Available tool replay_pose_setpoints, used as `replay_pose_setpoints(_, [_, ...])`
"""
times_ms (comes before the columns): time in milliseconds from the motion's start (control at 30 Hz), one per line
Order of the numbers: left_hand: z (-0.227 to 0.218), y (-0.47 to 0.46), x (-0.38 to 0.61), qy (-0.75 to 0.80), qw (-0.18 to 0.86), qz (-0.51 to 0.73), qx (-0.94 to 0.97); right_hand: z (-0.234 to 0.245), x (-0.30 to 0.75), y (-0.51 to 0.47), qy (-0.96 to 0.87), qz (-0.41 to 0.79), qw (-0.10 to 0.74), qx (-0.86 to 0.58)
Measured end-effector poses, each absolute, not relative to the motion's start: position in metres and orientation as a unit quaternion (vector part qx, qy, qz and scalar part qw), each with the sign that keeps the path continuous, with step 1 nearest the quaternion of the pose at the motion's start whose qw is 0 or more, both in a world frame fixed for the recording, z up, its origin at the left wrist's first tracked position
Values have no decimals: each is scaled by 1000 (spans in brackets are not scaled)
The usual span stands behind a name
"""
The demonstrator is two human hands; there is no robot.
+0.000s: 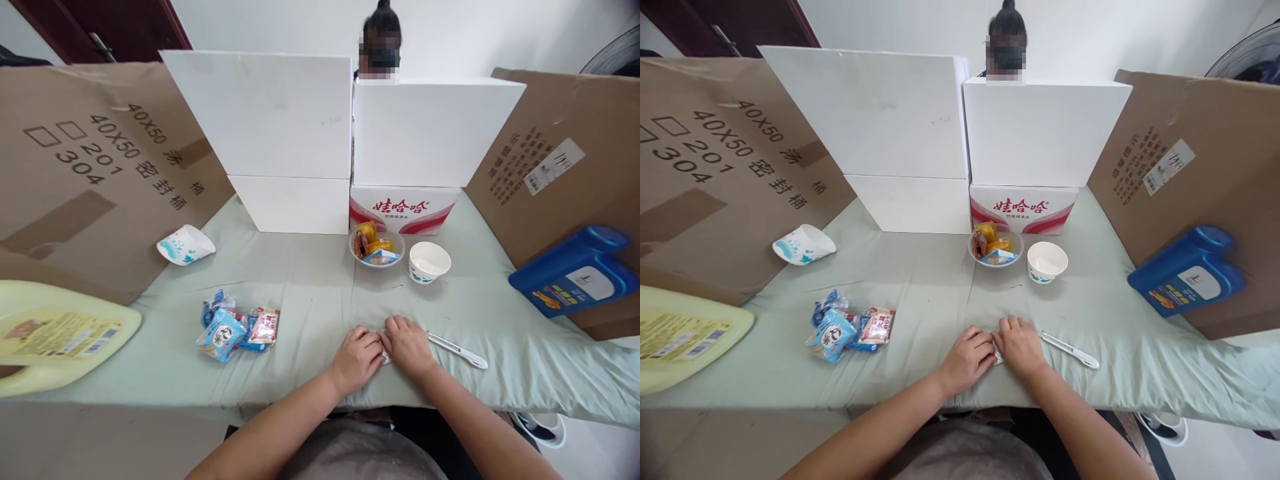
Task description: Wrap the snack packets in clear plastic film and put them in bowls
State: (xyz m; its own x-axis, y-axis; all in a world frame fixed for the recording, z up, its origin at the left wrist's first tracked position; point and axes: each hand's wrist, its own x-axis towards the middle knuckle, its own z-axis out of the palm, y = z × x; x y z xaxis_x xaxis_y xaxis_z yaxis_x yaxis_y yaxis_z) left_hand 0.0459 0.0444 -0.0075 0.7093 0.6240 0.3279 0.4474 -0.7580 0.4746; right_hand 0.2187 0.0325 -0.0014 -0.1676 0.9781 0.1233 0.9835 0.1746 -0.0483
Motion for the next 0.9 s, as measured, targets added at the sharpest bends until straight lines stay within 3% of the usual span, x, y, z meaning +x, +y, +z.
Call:
replay_pose_setpoints(267, [-10,43,46,318,177,243,899,8,249,37,-729,-81,137,-666])
replay_pose_setpoints(500, [-7,42,47,343,211,260,878,7,240,6,-865,41,181,-467])
replay_pose_setpoints(667, [-9,43,42,330,234,291,867,6,242,-1,-852,70,161,-493])
replay_pose_setpoints(900, [-12,45,44,347,247,266,865,84,316,98,-697,-25,137,-703])
